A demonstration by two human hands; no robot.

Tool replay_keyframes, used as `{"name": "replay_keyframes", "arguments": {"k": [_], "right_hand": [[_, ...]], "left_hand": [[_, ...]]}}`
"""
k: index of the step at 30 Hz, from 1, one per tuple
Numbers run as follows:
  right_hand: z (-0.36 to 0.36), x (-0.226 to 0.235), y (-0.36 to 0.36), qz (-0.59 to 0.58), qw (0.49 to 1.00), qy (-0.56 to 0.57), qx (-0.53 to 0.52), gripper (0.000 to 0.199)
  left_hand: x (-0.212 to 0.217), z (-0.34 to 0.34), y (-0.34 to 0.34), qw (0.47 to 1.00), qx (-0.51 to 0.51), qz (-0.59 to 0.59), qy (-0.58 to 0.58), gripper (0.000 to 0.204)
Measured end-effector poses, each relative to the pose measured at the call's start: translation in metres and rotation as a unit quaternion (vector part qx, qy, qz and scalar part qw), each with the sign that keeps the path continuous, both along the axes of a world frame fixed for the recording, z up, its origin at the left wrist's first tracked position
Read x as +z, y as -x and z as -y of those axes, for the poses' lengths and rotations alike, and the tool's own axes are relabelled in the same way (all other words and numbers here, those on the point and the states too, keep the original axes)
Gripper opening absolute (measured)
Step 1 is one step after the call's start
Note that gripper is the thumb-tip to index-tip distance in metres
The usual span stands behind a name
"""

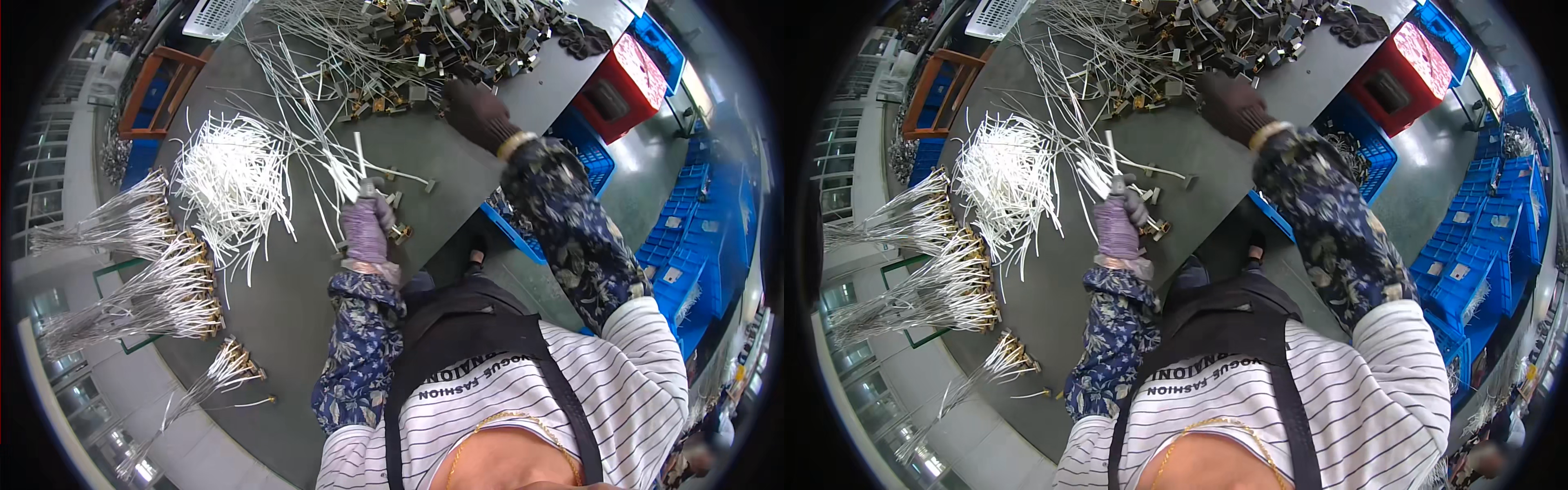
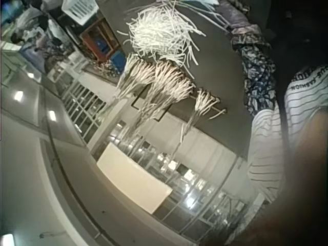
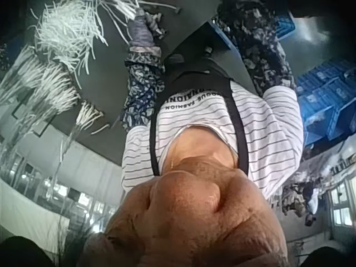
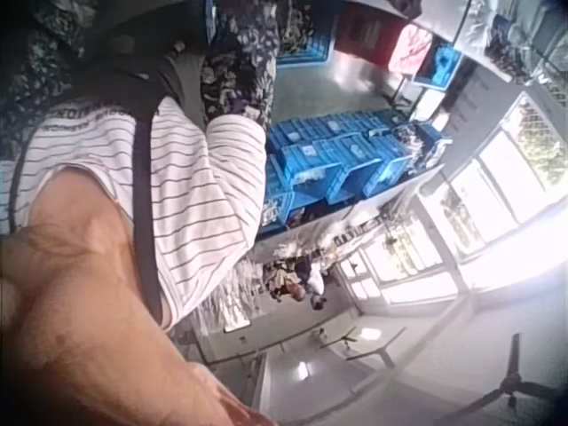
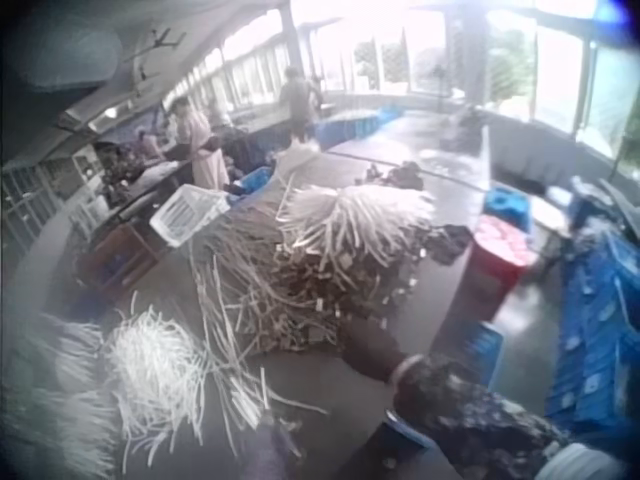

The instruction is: Bundling and sorting electronic wire harnesses into groups at a workstation.

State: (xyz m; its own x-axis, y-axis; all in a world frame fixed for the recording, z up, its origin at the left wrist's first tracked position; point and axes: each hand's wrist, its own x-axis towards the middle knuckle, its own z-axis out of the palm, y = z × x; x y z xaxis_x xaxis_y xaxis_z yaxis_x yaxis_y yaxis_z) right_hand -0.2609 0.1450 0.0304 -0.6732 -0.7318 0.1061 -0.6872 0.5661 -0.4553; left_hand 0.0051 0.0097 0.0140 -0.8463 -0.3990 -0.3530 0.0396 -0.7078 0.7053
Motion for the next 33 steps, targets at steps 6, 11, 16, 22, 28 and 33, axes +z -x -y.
{"name": "replay_keyframes", "arguments": {"k": [6,11,16,22,28,33], "right_hand": [[-0.119,0.0,-0.077,0.217,0.968,0.008,0.127,0.022],[-0.223,-0.021,-0.179,0.611,0.788,-0.011,-0.075,0.023],[-0.377,-0.076,-0.231,0.369,0.88,-0.294,0.057,0.024],[-0.454,-0.099,-0.254,0.409,0.819,-0.389,-0.106,0.026],[-0.426,-0.118,-0.248,0.454,0.832,-0.293,-0.128,0.026],[-0.419,-0.098,-0.234,0.431,0.839,-0.303,-0.132,0.023]], "left_hand": [[-0.01,-0.08,0.029,0.981,0.027,-0.016,-0.192,0.021],[-0.03,-0.134,0.059,0.983,-0.011,-0.034,-0.182,0.023],[-0.04,-0.116,0.082,0.976,0.058,0.006,-0.208,0.022],[0.032,-0.07,0.091,0.993,0.117,-0.017,-0.03,0.022],[0.075,-0.022,0.087,0.966,0.22,-0.069,0.12,0.024],[0.073,0.016,0.081,0.965,0.24,-0.046,0.094,0.027]]}}
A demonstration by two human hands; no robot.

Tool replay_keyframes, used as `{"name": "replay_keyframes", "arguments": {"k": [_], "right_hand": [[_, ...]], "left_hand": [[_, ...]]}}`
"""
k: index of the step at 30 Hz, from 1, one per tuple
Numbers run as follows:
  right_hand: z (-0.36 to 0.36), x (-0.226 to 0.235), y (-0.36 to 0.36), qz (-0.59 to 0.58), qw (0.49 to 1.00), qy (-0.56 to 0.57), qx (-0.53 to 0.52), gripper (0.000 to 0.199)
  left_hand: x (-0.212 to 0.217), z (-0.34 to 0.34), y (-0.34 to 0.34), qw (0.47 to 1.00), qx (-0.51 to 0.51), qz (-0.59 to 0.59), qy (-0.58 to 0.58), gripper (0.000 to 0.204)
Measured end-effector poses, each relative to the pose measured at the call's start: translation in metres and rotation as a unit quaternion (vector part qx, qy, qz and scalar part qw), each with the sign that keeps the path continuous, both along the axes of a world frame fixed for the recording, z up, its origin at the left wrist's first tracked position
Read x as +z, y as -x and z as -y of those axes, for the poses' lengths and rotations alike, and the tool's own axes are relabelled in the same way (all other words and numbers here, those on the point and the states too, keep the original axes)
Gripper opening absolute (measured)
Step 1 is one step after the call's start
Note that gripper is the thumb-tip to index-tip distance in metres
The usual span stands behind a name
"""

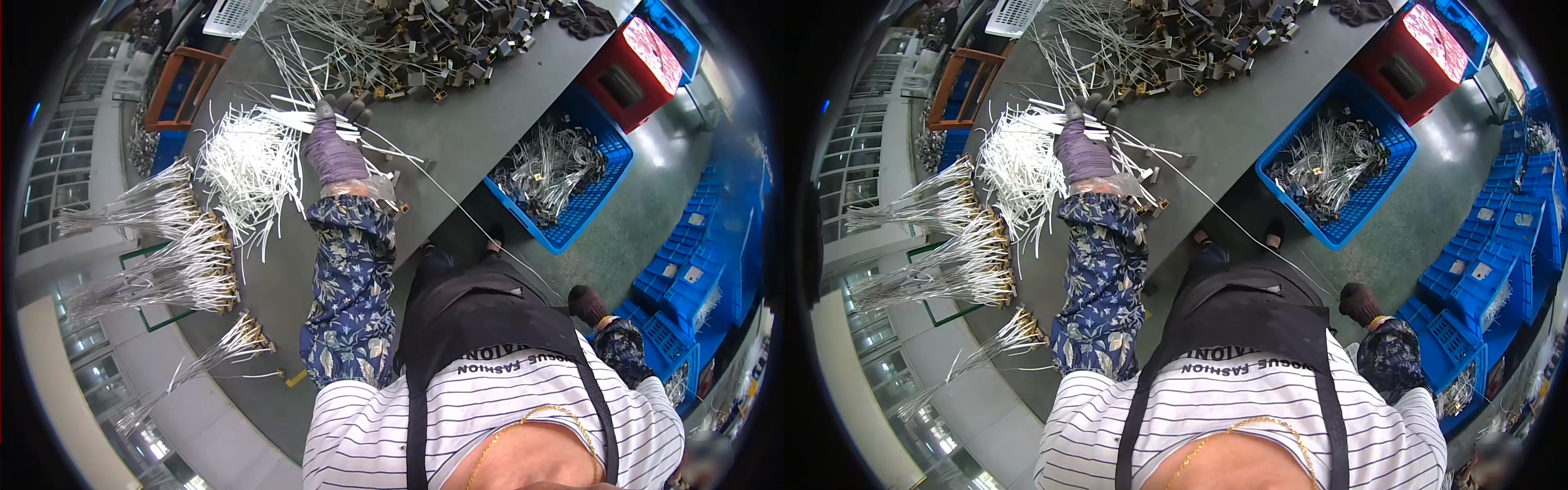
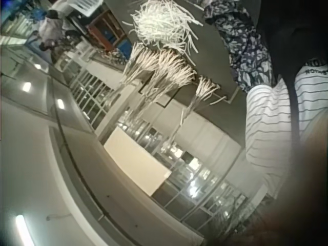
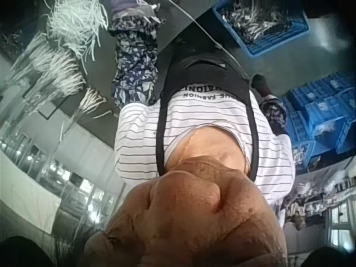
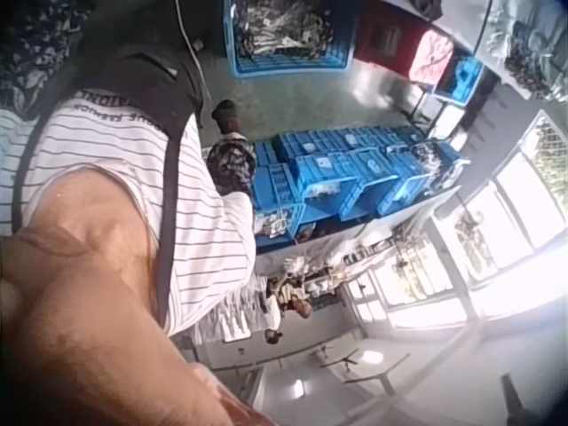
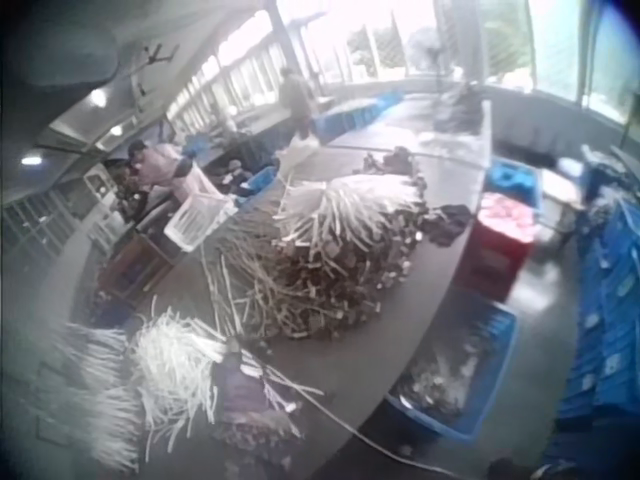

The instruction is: Bundling and sorting electronic wire harnesses into groups at a workstation.

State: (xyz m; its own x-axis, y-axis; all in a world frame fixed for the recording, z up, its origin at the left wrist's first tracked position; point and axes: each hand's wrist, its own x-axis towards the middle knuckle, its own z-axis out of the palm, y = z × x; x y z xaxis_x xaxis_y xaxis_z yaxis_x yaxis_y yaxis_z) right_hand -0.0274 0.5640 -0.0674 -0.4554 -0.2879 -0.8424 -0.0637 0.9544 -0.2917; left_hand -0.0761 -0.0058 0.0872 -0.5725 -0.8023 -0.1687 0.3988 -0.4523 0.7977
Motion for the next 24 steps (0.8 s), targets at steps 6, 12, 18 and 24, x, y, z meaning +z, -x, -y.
{"name": "replay_keyframes", "arguments": {"k": [6,12,18,24], "right_hand": [[0.031,0.011,0.005,0.062,0.971,0.143,-0.183,0.021],[0.094,0.026,0.035,0.026,0.974,0.115,-0.193,0.023],[0.272,0.082,0.075,-0.104,0.923,0.371,0.015,0.036],[0.35,0.122,0.092,0.012,0.976,0.219,0.018,0.039]], "left_hand": [[0.004,-0.103,-0.013,0.965,-0.25,0.075,0.035,0.019],[-0.01,-0.085,-0.047,0.945,-0.255,0.191,0.068,0.026],[-0.03,-0.054,-0.06,0.807,-0.264,0.459,0.263,0.025],[-0.06,-0.04,-0.084,0.972,-0.09,0.206,0.068,0.03]]}}
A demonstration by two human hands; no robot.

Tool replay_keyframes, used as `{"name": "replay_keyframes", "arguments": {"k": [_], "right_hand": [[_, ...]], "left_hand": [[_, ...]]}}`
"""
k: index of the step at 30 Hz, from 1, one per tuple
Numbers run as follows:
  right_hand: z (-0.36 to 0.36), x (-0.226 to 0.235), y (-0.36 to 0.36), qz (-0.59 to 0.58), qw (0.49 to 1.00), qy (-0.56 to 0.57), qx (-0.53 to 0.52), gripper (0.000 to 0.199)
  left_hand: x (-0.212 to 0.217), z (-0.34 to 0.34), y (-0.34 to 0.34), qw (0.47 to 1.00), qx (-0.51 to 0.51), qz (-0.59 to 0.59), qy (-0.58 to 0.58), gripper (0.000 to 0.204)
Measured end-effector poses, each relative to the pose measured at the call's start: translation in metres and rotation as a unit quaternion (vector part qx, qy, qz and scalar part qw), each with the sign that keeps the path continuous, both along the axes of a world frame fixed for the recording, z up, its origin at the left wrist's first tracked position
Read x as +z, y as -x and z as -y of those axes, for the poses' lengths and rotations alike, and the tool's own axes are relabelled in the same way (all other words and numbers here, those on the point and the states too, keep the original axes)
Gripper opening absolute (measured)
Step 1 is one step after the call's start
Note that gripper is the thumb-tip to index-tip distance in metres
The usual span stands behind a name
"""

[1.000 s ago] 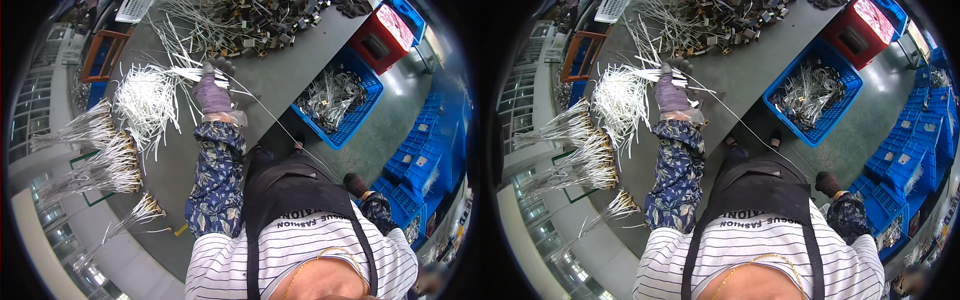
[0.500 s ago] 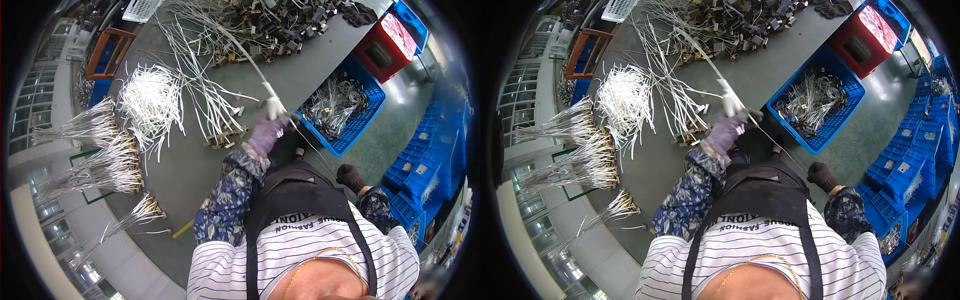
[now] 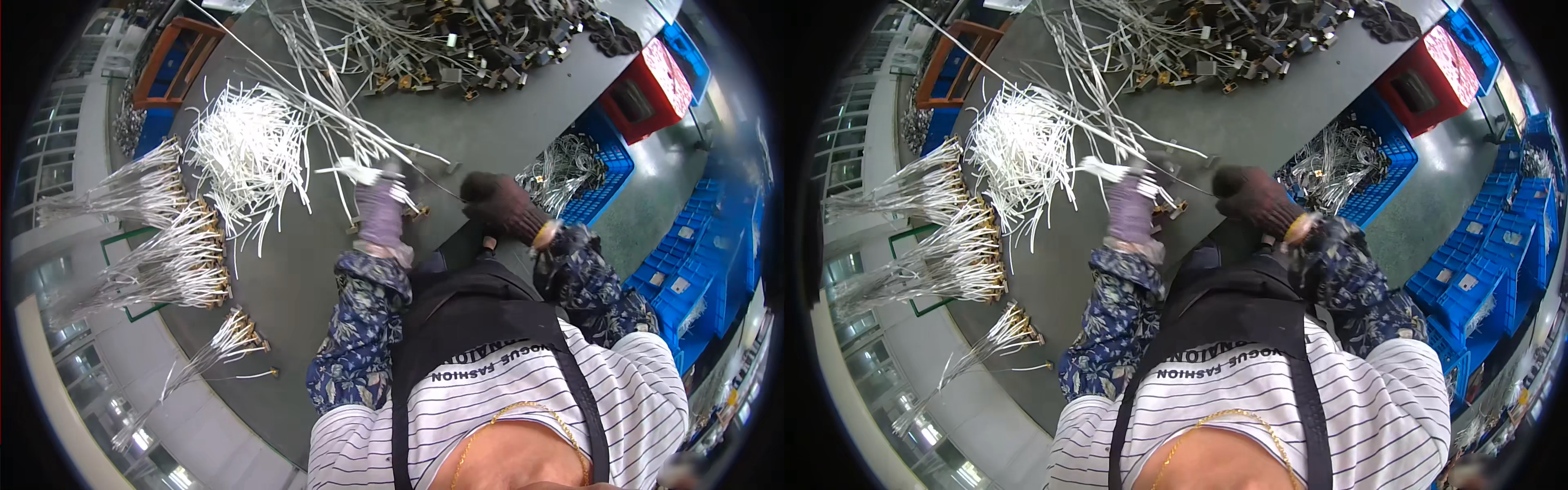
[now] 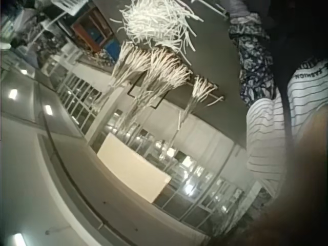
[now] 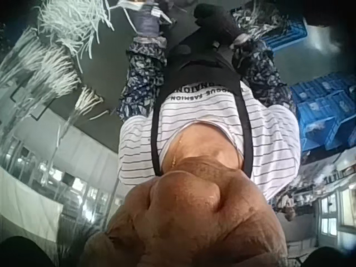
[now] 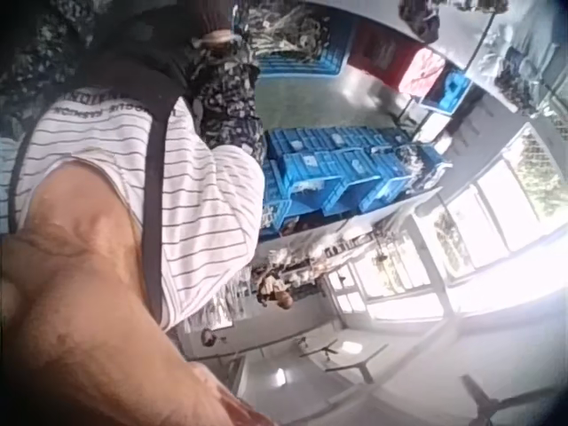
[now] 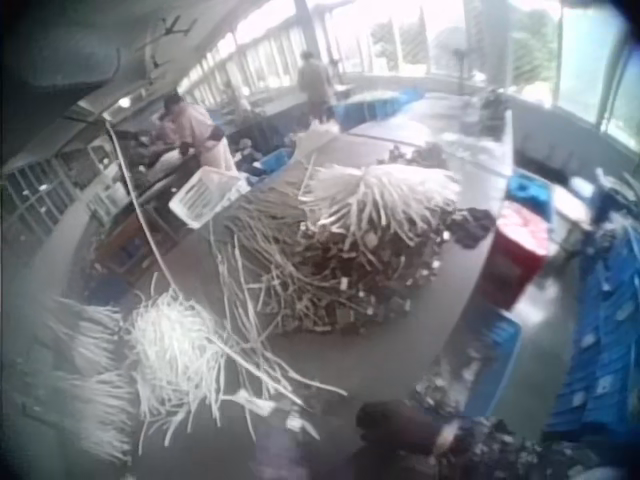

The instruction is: Bundling and sorting electronic wire harnesses into groups at a workstation.

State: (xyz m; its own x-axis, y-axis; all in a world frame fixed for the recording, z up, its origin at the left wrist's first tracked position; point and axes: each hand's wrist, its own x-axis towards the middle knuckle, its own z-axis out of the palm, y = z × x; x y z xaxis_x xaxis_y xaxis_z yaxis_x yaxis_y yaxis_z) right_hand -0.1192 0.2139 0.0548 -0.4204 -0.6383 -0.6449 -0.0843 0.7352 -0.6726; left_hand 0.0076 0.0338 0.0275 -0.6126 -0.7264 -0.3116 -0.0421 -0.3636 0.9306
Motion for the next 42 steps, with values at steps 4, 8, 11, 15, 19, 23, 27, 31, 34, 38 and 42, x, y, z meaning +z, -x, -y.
{"name": "replay_keyframes", "arguments": {"k": [4,8,11,15,19,23,27,31,34,38,42], "right_hand": [[-0.024,-0.007,-0.017,-0.002,0.994,0.019,0.104,0.031],[-0.057,-0.02,-0.036,0.046,0.995,0.027,0.081,0.026],[-0.065,-0.013,-0.034,0.056,0.994,-0.05,0.079,0.034],[-0.035,0.009,-0.02,0.085,0.996,0.012,0.014,0.032],[0.013,0.019,-0.01,0.064,0.996,0.016,0.057,0.055],[0.032,0.021,-0.019,0.105,0.982,0.135,0.078,0.067],[0.051,0.027,0.009,-0.163,0.975,0.144,0.036,0.072],[0.096,0.029,0.083,-0.412,0.899,0.146,0.012,0.064],[0.118,0.02,0.121,-0.41,0.906,0.031,0.097,0.049],[0.088,0.008,0.12,-0.264,0.958,0.109,0.031,0.037],[0.01,0.018,0.106,0.167,0.955,0.169,-0.177,0.03]], "left_hand": [[0.006,0.052,-0.001,0.947,0.133,-0.168,-0.241,0.032],[0.037,0.06,0.009,0.928,0.042,-0.241,-0.281,0.029],[0.062,0.038,0.011,0.963,0.099,-0.159,-0.195,0.031],[0.061,-0.021,0.007,0.981,0.018,0.045,0.185,0.03],[0.034,-0.033,-0.008,0.989,-0.087,0.012,0.115,0.024],[0.017,0.016,-0.015,0.971,-0.043,0.06,0.227,0.028],[0.024,0.074,-0.021,0.913,-0.101,0.31,0.244,0.036],[0.029,0.084,-0.031,0.966,-0.069,0.245,0.039,0.032],[0.022,0.072,-0.03,0.982,-0.087,0.164,0.04,0.03],[0.012,0.05,-0.011,0.988,-0.102,-0.027,-0.109,0.034],[0.017,0.009,0.016,0.992,-0.03,-0.045,-0.115,0.039]]}}
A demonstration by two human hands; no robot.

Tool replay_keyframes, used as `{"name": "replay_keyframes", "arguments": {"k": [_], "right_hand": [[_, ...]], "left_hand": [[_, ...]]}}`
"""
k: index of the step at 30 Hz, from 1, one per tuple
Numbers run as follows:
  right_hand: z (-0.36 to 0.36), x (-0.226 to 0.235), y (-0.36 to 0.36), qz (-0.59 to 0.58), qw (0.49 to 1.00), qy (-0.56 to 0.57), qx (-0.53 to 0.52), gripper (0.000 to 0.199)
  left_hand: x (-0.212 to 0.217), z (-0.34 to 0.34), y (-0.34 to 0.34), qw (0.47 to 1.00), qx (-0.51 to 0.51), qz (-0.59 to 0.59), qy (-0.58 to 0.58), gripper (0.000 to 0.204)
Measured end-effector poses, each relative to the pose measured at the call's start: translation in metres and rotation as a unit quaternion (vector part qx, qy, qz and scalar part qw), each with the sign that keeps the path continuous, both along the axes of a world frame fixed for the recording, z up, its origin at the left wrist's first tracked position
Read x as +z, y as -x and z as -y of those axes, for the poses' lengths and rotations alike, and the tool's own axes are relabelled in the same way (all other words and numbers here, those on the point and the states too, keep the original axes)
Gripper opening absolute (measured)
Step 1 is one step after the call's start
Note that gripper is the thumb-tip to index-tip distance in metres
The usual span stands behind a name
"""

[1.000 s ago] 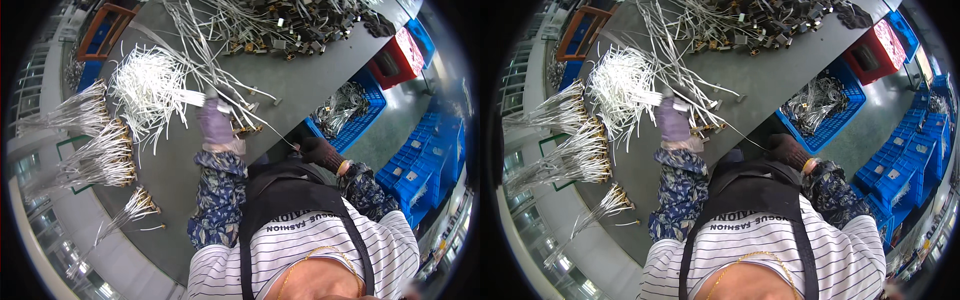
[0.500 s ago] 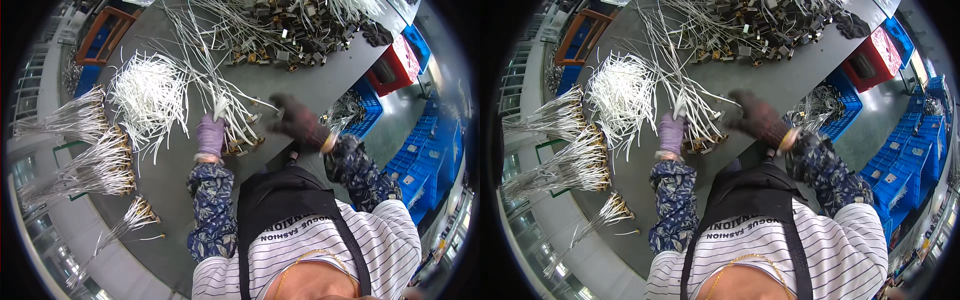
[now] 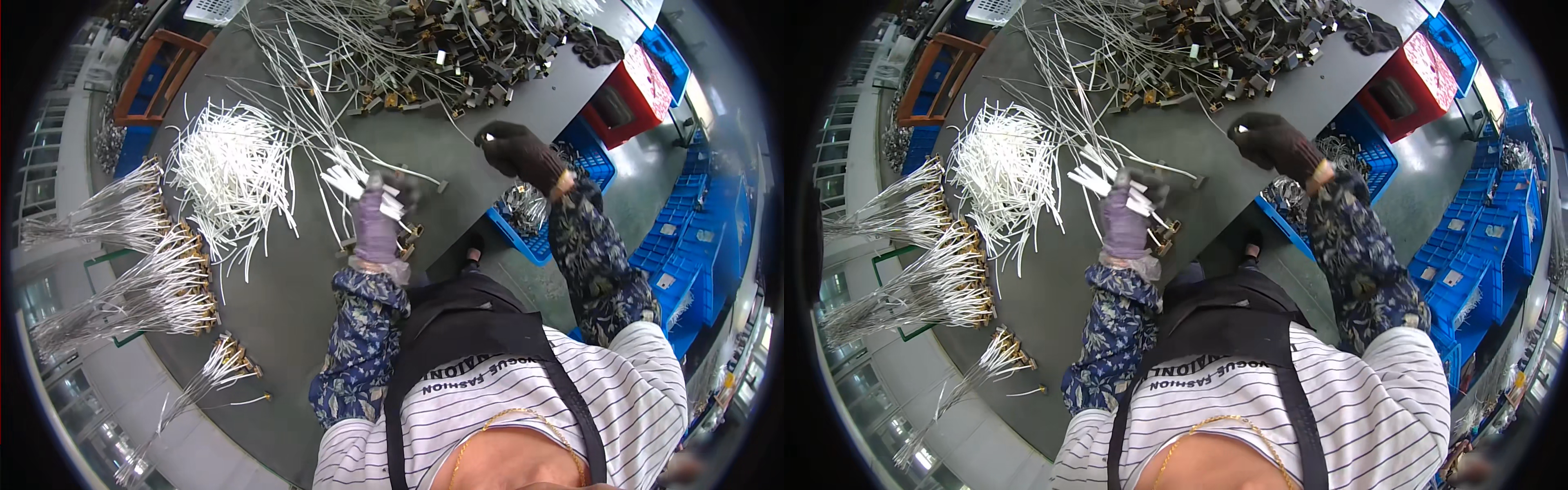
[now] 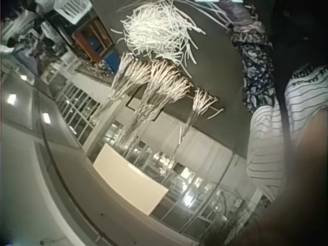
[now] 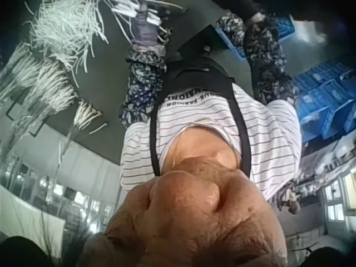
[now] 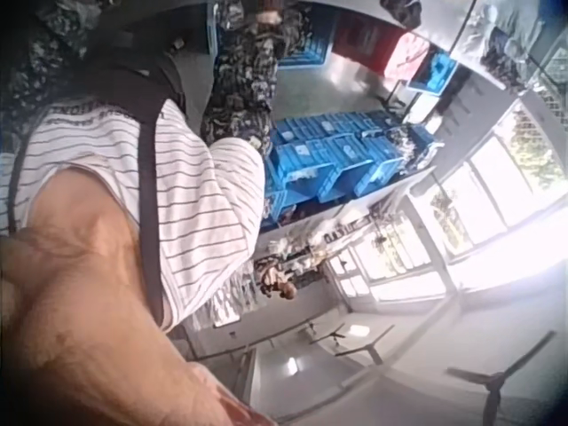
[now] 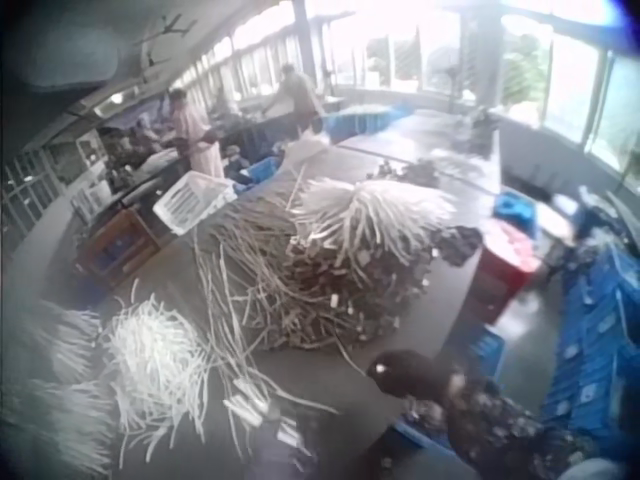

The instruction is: Bundling and sorting electronic wire harnesses into groups at a workstation.

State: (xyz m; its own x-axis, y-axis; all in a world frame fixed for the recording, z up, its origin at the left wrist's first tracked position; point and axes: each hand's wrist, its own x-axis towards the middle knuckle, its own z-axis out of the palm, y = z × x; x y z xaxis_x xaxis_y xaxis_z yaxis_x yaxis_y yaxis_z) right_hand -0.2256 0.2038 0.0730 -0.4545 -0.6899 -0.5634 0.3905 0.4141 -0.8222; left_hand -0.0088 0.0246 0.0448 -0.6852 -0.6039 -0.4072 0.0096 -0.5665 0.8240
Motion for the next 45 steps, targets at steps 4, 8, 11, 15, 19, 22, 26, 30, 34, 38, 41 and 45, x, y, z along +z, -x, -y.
{"name": "replay_keyframes", "arguments": {"k": [4,8,11,15,19,22,26,30,34,38,41,45], "right_hand": [[-0.043,0.001,-0.044,0.008,0.994,0.103,0.037,0.025],[-0.075,-0.004,-0.11,-0.128,0.983,0.13,0.018,0.018],[-0.14,-0.008,-0.141,-0.113,0.981,0.154,0.029,0.015],[-0.247,-0.035,-0.171,0.134,0.969,-0.054,-0.198,0.009],[-0.328,-0.065,-0.202,0.089,0.945,-0.266,-0.17,0.013],[-0.358,-0.083,-0.216,0.097,0.938,-0.306,-0.132,0.015],[-0.371,-0.1,-0.216,0.099,0.931,-0.328,-0.128,0.016],[-0.369,-0.105,-0.207,0.076,0.941,-0.3,-0.14,0.017],[-0.359,-0.102,-0.199,0.053,0.949,-0.281,-0.135,0.017],[-0.348,-0.102,-0.194,0.089,0.948,-0.274,-0.137,0.016],[-0.342,-0.099,-0.192,0.109,0.948,-0.262,-0.145,0.015],[-0.297,-0.085,-0.179,0.055,0.952,-0.27,-0.13,0.015]], "left_hand": [[-0.002,-0.045,0.042,0.983,-0.061,-0.07,-0.16,0.041],[-0.028,-0.064,0.074,0.887,-0.117,-0.223,-0.387,0.028],[-0.054,-0.077,0.08,0.824,-0.167,-0.265,-0.473,0.024],[-0.07,-0.1,0.083,0.964,-0.014,-0.02,-0.265,0.024],[-0.052,-0.084,0.085,0.979,-0.026,-0.066,-0.19,0.022],[-0.026,-0.048,0.082,0.988,-0.016,-0.061,-0.139,0.021],[0.001,-0.012,0.08,0.989,0.056,-0.131,-0.035,0.021],[0.021,0.019,0.082,0.989,0.094,-0.117,0.01,0.024],[0.027,0.01,0.08,0.992,0.054,-0.104,0.049,0.023],[0.006,-0.062,0.065,0.985,-0.144,-0.061,-0.07,0.029],[-0.009,-0.078,0.05,0.963,-0.226,-0.044,-0.137,0.034],[-0.001,-0.027,0.036,0.983,-0.066,-0.137,-0.104,0.03]]}}
